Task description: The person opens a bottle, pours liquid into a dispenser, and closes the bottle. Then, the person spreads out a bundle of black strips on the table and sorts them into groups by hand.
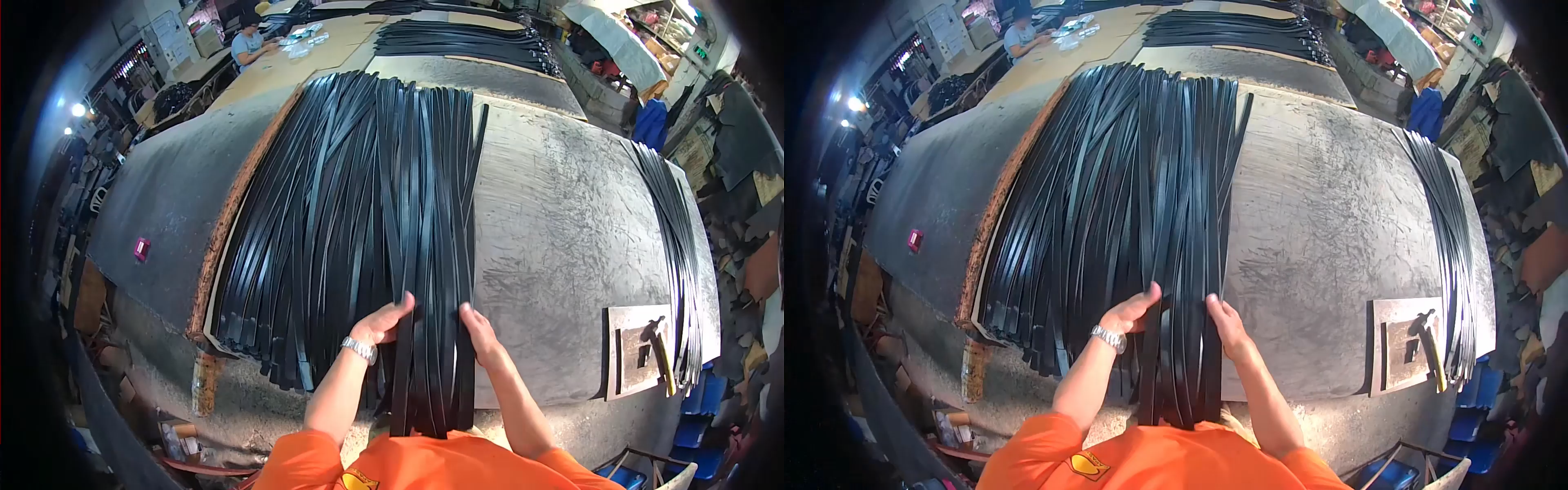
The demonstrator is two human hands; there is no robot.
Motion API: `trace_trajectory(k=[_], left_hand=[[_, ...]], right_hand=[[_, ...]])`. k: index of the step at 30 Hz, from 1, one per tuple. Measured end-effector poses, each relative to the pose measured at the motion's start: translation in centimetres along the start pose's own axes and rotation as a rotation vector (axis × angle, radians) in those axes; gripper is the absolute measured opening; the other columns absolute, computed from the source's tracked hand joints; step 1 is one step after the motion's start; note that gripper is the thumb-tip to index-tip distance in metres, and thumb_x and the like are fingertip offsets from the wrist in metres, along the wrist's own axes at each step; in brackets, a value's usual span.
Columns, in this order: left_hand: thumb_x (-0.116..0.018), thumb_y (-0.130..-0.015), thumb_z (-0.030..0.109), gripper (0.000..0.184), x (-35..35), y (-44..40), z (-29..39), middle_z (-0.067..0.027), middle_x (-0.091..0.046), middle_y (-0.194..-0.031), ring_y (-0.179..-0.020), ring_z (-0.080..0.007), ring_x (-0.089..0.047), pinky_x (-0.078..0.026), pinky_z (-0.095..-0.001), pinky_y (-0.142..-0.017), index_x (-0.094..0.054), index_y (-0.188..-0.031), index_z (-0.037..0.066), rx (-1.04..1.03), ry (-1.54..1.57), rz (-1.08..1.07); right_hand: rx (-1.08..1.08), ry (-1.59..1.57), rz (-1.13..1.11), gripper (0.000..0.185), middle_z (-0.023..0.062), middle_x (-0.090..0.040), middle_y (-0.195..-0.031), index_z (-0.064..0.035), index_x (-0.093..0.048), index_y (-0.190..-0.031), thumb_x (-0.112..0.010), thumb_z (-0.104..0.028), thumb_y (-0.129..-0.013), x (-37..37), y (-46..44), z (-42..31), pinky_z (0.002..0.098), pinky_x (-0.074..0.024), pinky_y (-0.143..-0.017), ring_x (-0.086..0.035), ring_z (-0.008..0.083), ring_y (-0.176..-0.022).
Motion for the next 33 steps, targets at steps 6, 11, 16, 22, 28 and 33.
trace_trajectory(k=[6, 11, 16, 22, 28, 33], left_hand=[[-0.087, -0.08, 0.049, 0.067, 1.5, -4.4, -0.3, -0.0141, -0.073, -0.118, -0.118, -0.0228, -0.065, -0.052, -0.0391, -0.099, -0.07, -0.118, -0.002, -0.043, -0.089, 0.243], [-0.081, -0.081, 0.059, 0.067, -3.6, 2.0, 3.1, -0.0127, -0.076, -0.1, -0.092, -0.0216, -0.074, -0.06, -0.0356, -0.085, -0.072, -0.108, -0.002, -0.243, -0.06, 0.064], [-0.083, -0.082, 0.053, 0.066, -0.8, -2.4, 2.5, -0.0137, -0.073, -0.112, -0.104, -0.023, -0.071, -0.058, -0.0399, -0.092, -0.068, -0.119, 0.0, -0.195, 0.023, 0.076], [-0.085, -0.086, 0.028, 0.046, -5.8, 3.2, 3.9, -0.0127, -0.074, -0.109, -0.093, -0.021, -0.073, -0.061, -0.0369, -0.083, -0.069, -0.117, -0.002, -0.205, -0.038, -0.073], [-0.084, -0.086, 0.02, 0.045, -12.3, 8.4, 5.1, -0.0104, -0.073, -0.112, -0.096, -0.0181, -0.072, -0.06, -0.0355, -0.084, -0.067, -0.122, -0.001, -0.319, -0.121, -0.22], [-0.082, -0.086, 0.014, 0.059, -20.1, 15.5, 6.2, -0.006, -0.068, -0.126, -0.115, -0.016, -0.064, -0.052, -0.0349, -0.102, -0.057, -0.139, 0.005, -0.698, -0.354, -0.304]], right_hand=[[-0.021, 0.22, 0.213, 0.097, 0.0226, -0.055, -0.142, 0.0066, -0.034, -0.152, -0.07, -0.06, -0.091, -2.8, -2.6, -0.7, 0.0404, -0.0423, -0.11, -0.055, 0.0314, -0.127], [0.092, -0.02, -0.109, 0.092, 0.0177, -0.058, -0.138, 0.006, -0.043, -0.146, -0.076, -0.058, -0.088, -1.6, 0.0, -3.0, 0.0407, -0.0441, -0.109, -0.057, 0.027, -0.128], [0.15, 0.004, 0.003, 0.074, 0.0153, -0.064, -0.13, 0.0043, -0.05, -0.14, -0.081, -0.039, -0.088, -5.1, -1.3, -3.2, 0.037, -0.0551, -0.093, -0.066, 0.0255, -0.113], [0.297, -0.045, 0.051, 0.058, 0.0142, -0.065, -0.116, 0.0007, -0.05, -0.134, -0.08, -0.023, -0.089, -7.0, 5.1, -5.3, 0.0334, -0.056, -0.088, -0.067, 0.0208, -0.101], [0.46, 0.011, 0.13, 0.062, 0.0155, -0.067, -0.117, 0.0013, -0.053, -0.133, -0.084, -0.02, -0.083, -8.1, 14.2, -11.0, 0.0365, -0.0554, -0.09, -0.068, 0.0243, -0.104], [0.702, 0.055, 0.11, 0.063, 0.0114, -0.066, -0.122, 0.0001, -0.053, -0.138, -0.081, -0.01, -0.082, -8.9, 23.0, -14.8, 0.0334, -0.0505, -0.098, -0.063, 0.0207, -0.109]])
Point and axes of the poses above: each hand's wrist, its own y-axis away from the middle knuckle, its own x-axis out of the back of the hand, z = x × y, the point moved 3 cm from there along -y, towards the middle knuckle
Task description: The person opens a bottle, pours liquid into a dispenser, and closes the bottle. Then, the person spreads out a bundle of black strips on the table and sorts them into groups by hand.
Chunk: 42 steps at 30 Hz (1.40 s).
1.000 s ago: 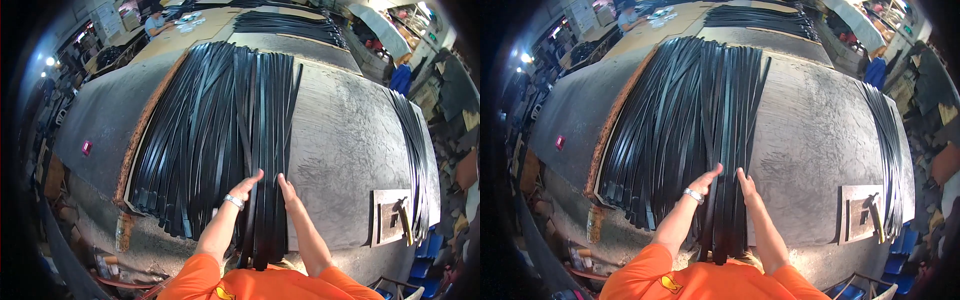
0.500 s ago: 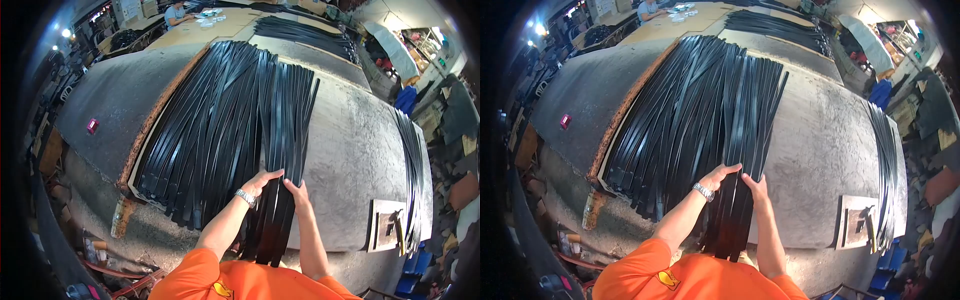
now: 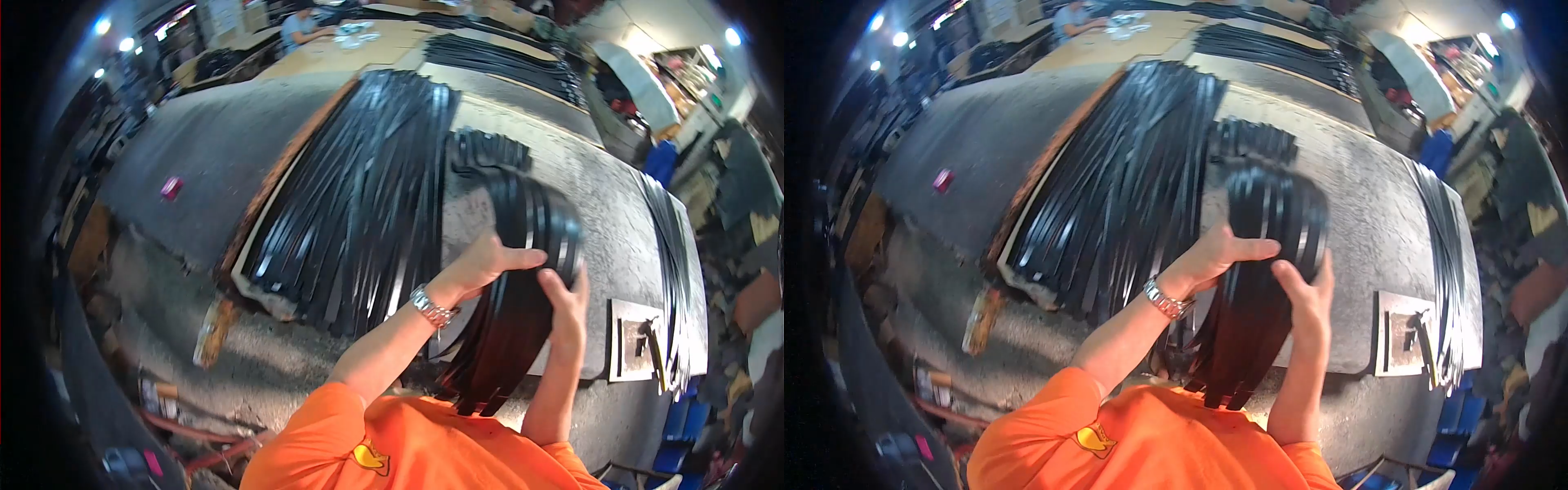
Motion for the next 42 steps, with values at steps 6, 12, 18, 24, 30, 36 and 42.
trace_trajectory(k=[6, 12, 18, 24, 30, 36, 42], left_hand=[[-0.087, -0.078, 0.02, 0.052, -10.6, 3.8, 8.2, 0.0015, -0.068, -0.115, -0.106, -0.0083, -0.057, -0.047, -0.0297, -0.095, -0.067, -0.124, 0.005, -0.393, -0.133, -0.033], [-0.073, -0.086, 0.018, 0.013, -17.5, 6.7, 16.4, -0.0007, -0.076, -0.081, -0.07, -0.0186, -0.071, -0.053, -0.0303, -0.064, -0.081, -0.096, 0.019, -1.416, -1.157, 0.154], [-0.071, -0.088, 0.016, 0.016, -20.5, 13.5, 23.4, -0.0017, -0.077, -0.09, -0.079, -0.0177, -0.073, -0.056, -0.0299, -0.073, -0.081, -0.1, 0.016, -1.54, -1.418, 0.265], [-0.07, -0.089, 0.015, 0.017, -18.1, 27.2, 31.1, -0.0028, -0.077, -0.094, -0.083, -0.0178, -0.073, -0.056, -0.0305, -0.076, -0.08, -0.104, 0.014, -1.256, -1.256, 0.397], [-0.069, -0.091, 0.014, 0.019, -14.5, 44.7, 38.6, -0.0039, -0.077, -0.098, -0.086, -0.0179, -0.073, -0.056, -0.0311, -0.08, -0.078, -0.107, 0.013, -1.037, -1.137, 0.654], [-0.068, -0.092, 0.014, 0.021, -12.7, 57.3, 44.5, -0.005, -0.077, -0.102, -0.09, -0.018, -0.073, -0.057, -0.0317, -0.083, -0.077, -0.11, 0.011, -0.969, -1.061, 0.908], [-0.066, -0.094, 0.013, 0.023, -10.1, 64.8, 49.6, -0.006, -0.076, -0.106, -0.093, -0.0182, -0.073, -0.057, -0.0322, -0.087, -0.076, -0.114, 0.009, -0.969, -1.043, 1.096]], right_hand=[[0.232, 0.037, 0.132, 0.088, 0.0146, -0.06, -0.135, 0.0024, -0.041, -0.152, -0.086, -0.018, -0.079, 5.5, 3.5, -6.4, 0.0368, -0.0512, -0.099, -0.059, 0.0249, -0.122], [0.444, 0.014, 0.048, 0.08, 0.0146, -0.062, -0.132, 0.0019, -0.045, -0.148, -0.084, -0.02, -0.081, 7.5, 5.8, -12.2, 0.0361, -0.0515, -0.097, -0.06, 0.0246, -0.119], [0.498, -0.008, -0.056, 0.073, 0.0145, -0.063, -0.128, 0.0014, -0.049, -0.144, -0.081, -0.022, -0.084, 6.0, 9.9, -14.4, 0.0353, -0.0519, -0.095, -0.061, 0.0244, -0.115], [0.498, -0.025, -0.194, 0.065, 0.0144, -0.065, -0.125, 0.0009, -0.052, -0.14, -0.079, -0.024, -0.086, -0.6, 14.5, -14.1, 0.0346, -0.0522, -0.092, -0.062, 0.0241, -0.112], [0.444, -0.093, -0.41, 0.058, 0.0144, -0.066, -0.121, 0.0004, -0.056, -0.136, -0.076, -0.026, -0.089, -13.0, 21.0, -11.8, 0.0339, -0.0526, -0.09, -0.063, 0.0238, -0.109], [0.433, -0.164, -0.668, 0.052, 0.0143, -0.068, -0.117, -0.0001, -0.06, -0.132, -0.074, -0.028, -0.091, -26.3, 25.6, -11.8, 0.0331, -0.053, -0.088, -0.065, 0.0236, -0.105], [0.559, -0.299, -0.955, 0.046, 0.0143, -0.07, -0.114, -0.0006, -0.064, -0.128, -0.071, -0.031, -0.093, -42.6, 28.9, -14.4, 0.0324, -0.0533, -0.086, -0.066, 0.0233, -0.102]])
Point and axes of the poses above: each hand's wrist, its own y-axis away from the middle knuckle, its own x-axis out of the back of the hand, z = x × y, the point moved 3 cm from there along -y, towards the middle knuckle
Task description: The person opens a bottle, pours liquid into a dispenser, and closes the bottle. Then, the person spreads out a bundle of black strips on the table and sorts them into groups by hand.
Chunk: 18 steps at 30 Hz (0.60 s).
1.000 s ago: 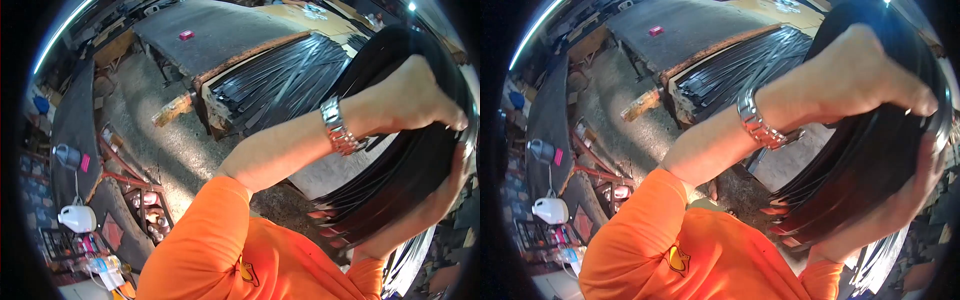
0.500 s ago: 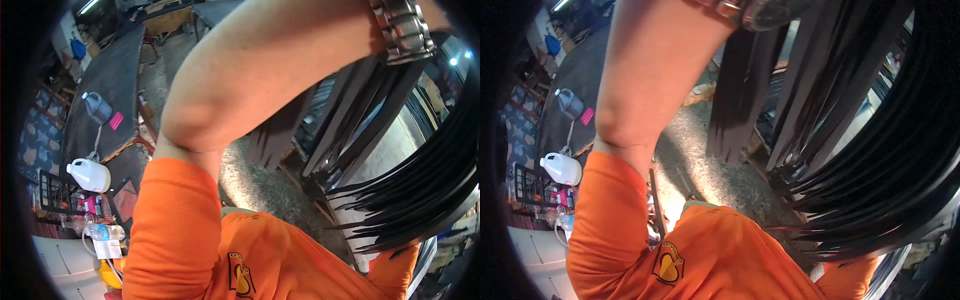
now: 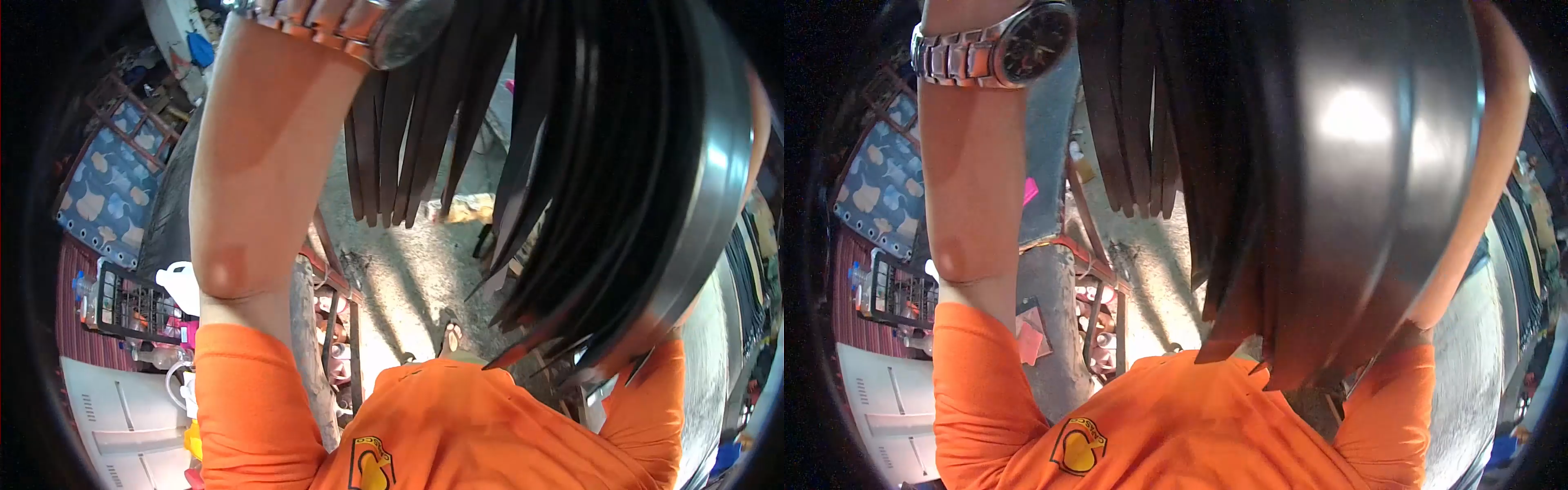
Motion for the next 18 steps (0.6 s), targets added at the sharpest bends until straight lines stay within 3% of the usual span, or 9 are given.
trace_trajectory(k=[7, 15, 16, 17, 18], left_hand=[[-0.065, -0.095, 0.013, 0.025, 6.7, -4.5, -3.3, -0.0073, -0.076, -0.111, -0.098, -0.0183, -0.073, -0.057, -0.0329, -0.091, -0.074, -0.118, 0.007, 0.053, -0.13, 0.138], [-0.064, -0.097, 0.012, 0.027, 16.3, -9.3, -10.4, -0.0087, -0.076, -0.116, -0.102, -0.0184, -0.073, -0.057, -0.0337, -0.095, -0.073, -0.122, 0.005, 0.174, -0.111, 0.194], [-0.064, -0.097, 0.012, 0.028, 17.8, -9.7, -11.7, -0.0089, -0.076, -0.117, -0.103, -0.0184, -0.073, -0.057, -0.0338, -0.096, -0.073, -0.123, 0.005, 0.194, -0.094, 0.186], [-0.061, -0.101, 0.014, 0.032, 18.2, -10.6, -13.3, -0.0141, -0.072, -0.123, -0.109, -0.0217, -0.07, -0.055, -0.0377, -0.103, -0.066, -0.128, -0.003, 0.251, -0.01, 0.092], [-0.072, -0.094, 0.015, 0.02, 19.2, -10.3, -15.8, -0.0076, -0.077, -0.101, -0.089, -0.0185, -0.074, -0.059, -0.0307, -0.084, -0.075, -0.11, 0.004, 0.211, -0.056, 0.25]], right_hand=[[0.375, -0.24, -0.295, 0.042, 0.0142, -0.071, -0.11, -0.0012, -0.068, -0.123, -0.069, -0.033, -0.096, -19.1, -18.1, 4.0, 0.0315, -0.0537, -0.083, -0.067, 0.023, -0.098], [0.703, -0.41, -0.419, 0.04, 0.0141, -0.073, -0.105, -0.0019, -0.073, -0.118, -0.065, -0.036, -0.099, -33.7, -28.2, 10.6, 0.0305, -0.0542, -0.08, -0.069, 0.0226, -0.093], [0.708, -0.491, -0.481, 0.04, 0.0141, -0.074, -0.104, -0.002, -0.074, -0.117, -0.065, -0.036, -0.1, -35.1, -28.9, 12.0, 0.0304, -0.0543, -0.08, -0.069, 0.0226, -0.093], [0.607, -0.741, -0.692, 0.042, 0.0145, -0.073, -0.109, -0.0011, -0.073, -0.118, -0.065, -0.038, -0.099, -35.9, -29.4, 13.2, 0.0317, -0.0543, -0.081, -0.069, 0.0236, -0.094], [0.472, -0.821, -0.738, 0.042, 0.014, -0.073, -0.11, 0.0002, -0.072, -0.118, -0.071, -0.035, -0.094, -37.1, -29.5, 14.4, 0.0325, -0.0548, -0.083, -0.069, 0.0225, -0.095]])
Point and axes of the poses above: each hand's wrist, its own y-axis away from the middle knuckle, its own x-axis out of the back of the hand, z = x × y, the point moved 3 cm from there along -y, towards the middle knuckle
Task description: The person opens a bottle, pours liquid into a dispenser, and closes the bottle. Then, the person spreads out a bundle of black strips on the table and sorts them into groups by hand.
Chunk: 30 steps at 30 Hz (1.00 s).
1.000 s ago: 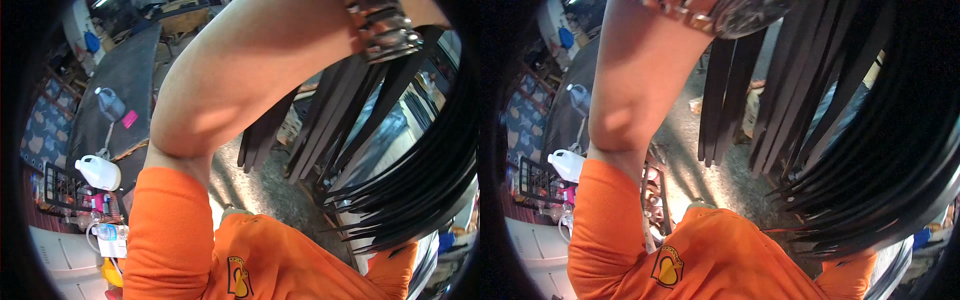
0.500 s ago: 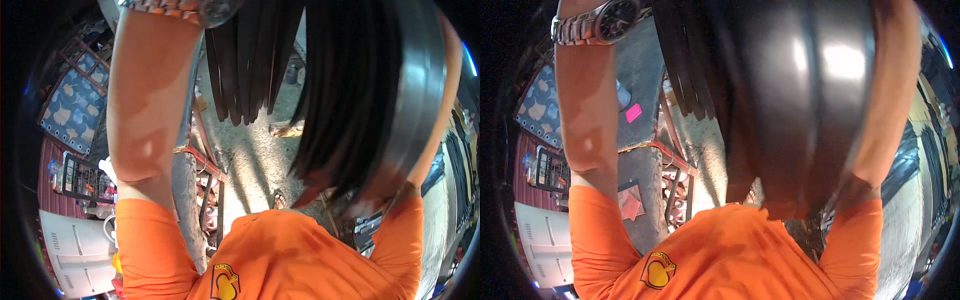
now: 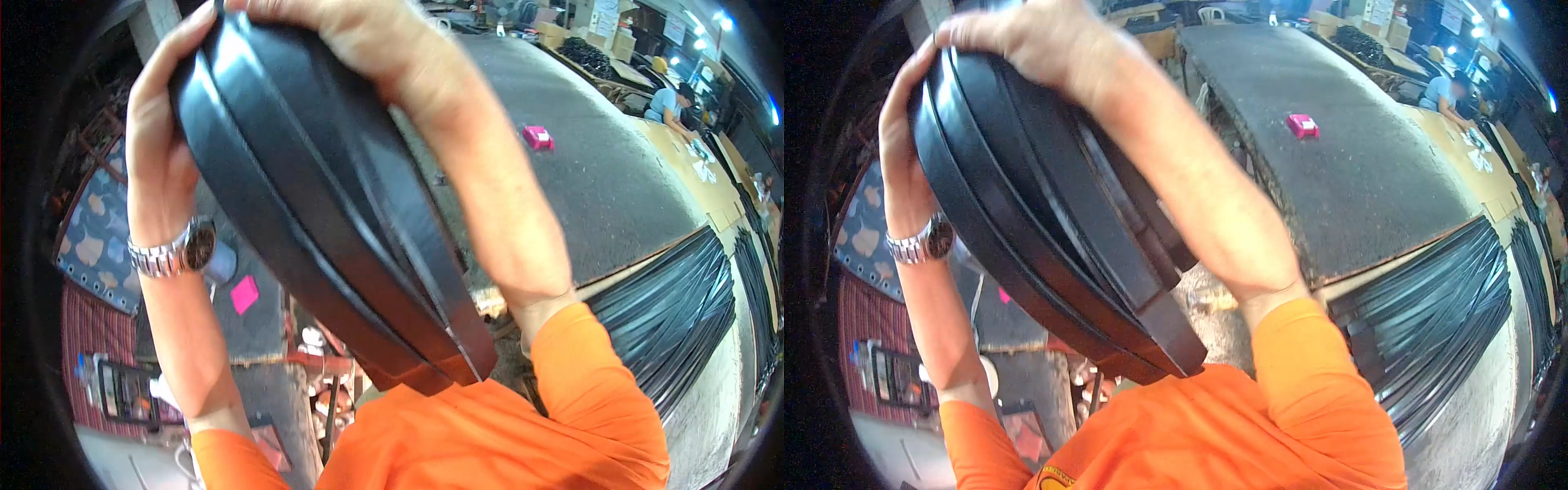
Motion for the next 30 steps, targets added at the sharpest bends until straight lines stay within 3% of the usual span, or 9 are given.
trace_trajectory(k=[2, 4, 12, 18, 23, 24, 26, 29, 30], left_hand=[[-0.069, -0.097, 0.013, 0.028, 3.2, -2.2, -3.1, -0.0137, -0.073, -0.115, -0.101, -0.0216, -0.073, -0.059, -0.0348, -0.096, -0.068, -0.118, -0.005, 0.074, 0.07, -0.075], [-0.069, -0.096, 0.013, 0.028, 6.1, -4.5, -6.1, -0.0126, -0.074, -0.111, -0.096, -0.0209, -0.073, -0.06, -0.0338, -0.091, -0.067, -0.119, -0.003, 0.067, 0.062, 0.047], [-0.07, -0.096, 0.019, 0.026, 14.5, -14.5, -13.2, -0.0072, -0.074, -0.098, -0.084, -0.014, -0.072, -0.059, -0.0278, -0.08, -0.07, -0.113, -0.001, 0.18, -0.062, 0.145], [-0.073, -0.094, 0.015, 0.023, 20.3, -22.2, -15.8, -0.0056, -0.074, -0.107, -0.096, -0.0154, -0.071, -0.056, -0.0295, -0.091, -0.071, -0.112, 0.002, 0.141, 0.019, 0.169], [-0.072, -0.094, 0.015, 0.026, 25.8, -29.8, -20.2, -0.0084, -0.074, -0.113, -0.104, -0.0177, -0.071, -0.056, -0.0315, -0.096, -0.071, -0.116, 0.001, 0.193, 0.161, 0.225], [-0.072, -0.094, 0.017, 0.027, 26.6, -31.5, -21.2, -0.0086, -0.075, -0.111, -0.102, -0.0182, -0.072, -0.056, -0.0329, -0.096, -0.071, -0.116, 0.001, 0.142, 0.125, 0.293], [-0.073, -0.093, 0.02, 0.028, 27.4, -34.7, -23.0, -0.0115, -0.072, -0.113, -0.105, -0.0173, -0.069, -0.055, -0.0318, -0.097, -0.071, -0.112, -0.001, 0.031, 0.005, 0.339], [-0.06, -0.1, 0.032, 0.049, 29.2, -40.3, -25.2, -0.0153, -0.06, -0.14, -0.129, -0.0229, -0.057, -0.042, -0.0372, -0.114, -0.061, -0.134, -0.004, -0.131, -0.163, 0.412], [-0.055, -0.101, 0.027, 0.046, 29.7, -41.9, -25.9, -0.0142, -0.06, -0.141, -0.131, -0.0214, -0.056, -0.04, -0.0367, -0.116, -0.06, -0.135, -0.003, -0.191, -0.263, 0.448]], right_hand=[[-0.2, -0.056, 0.21, 0.049, 0.0119, -0.074, -0.106, 0.0031, -0.071, -0.117, -0.087, -0.024, -0.079, -0.1, 0.3, 4.8, 0.0336, -0.0565, -0.086, -0.07, 0.018, -0.097], [-0.173, -0.194, 0.235, 0.036, 0.0091, -0.076, -0.092, 0.0021, -0.075, -0.099, -0.086, -0.027, -0.081, 0.1, 0.0, 11.3, 0.0327, -0.0572, -0.081, -0.07, 0.0165, -0.084], [-0.411, -0.222, 0.268, 0.048, 0.0067, -0.07, -0.109, -0.0013, -0.066, -0.121, -0.084, -0.03, -0.087, 2.7, -2.8, 26.2, 0.0298, -0.0529, -0.091, -0.066, 0.0157, -0.1], [-0.396, -0.285, 0.303, 0.046, 0.0049, -0.069, -0.109, -0.0012, -0.065, -0.12, -0.084, -0.025, -0.085, 4.5, -7.2, 34.6, 0.0292, -0.0517, -0.092, -0.064, 0.0133, -0.102], [-0.305, -0.209, 0.341, 0.056, 0.0143, -0.067, -0.106, 0.005, -0.062, -0.112, -0.086, -0.027, -0.074, 8.8, -10.3, 43.2, 0.0343, -0.0513, -0.091, -0.063, 0.0202, -0.101], [-0.297, -0.095, 0.358, 0.042, 0.0059, -0.07, -0.101, 0.0006, -0.065, -0.11, -0.084, -0.021, -0.079, 9.9, -10.5, 44.7, 0.0309, -0.0519, -0.086, -0.063, 0.013, -0.094], [-0.294, -0.111, 0.347, 0.051, 0.0136, -0.067, -0.106, 0.0051, -0.06, -0.113, -0.084, -0.024, -0.078, 12.7, -11.8, 47.7, 0.0337, -0.0506, -0.09, -0.062, 0.0198, -0.101], [-0.28, -0.139, 0.306, 0.065, 0.0251, -0.063, -0.115, 0.0119, -0.053, -0.117, -0.083, -0.029, -0.075, 16.5, -14.6, 52.2, 0.038, -0.0485, -0.097, -0.06, 0.0301, -0.112], [-0.28, -0.16, 0.303, 0.07, 0.029, -0.061, -0.118, 0.0141, -0.051, -0.119, -0.083, -0.03, -0.075, 17.5, -15.4, 53.7, 0.0394, -0.0478, -0.1, -0.06, 0.0336, -0.116]])
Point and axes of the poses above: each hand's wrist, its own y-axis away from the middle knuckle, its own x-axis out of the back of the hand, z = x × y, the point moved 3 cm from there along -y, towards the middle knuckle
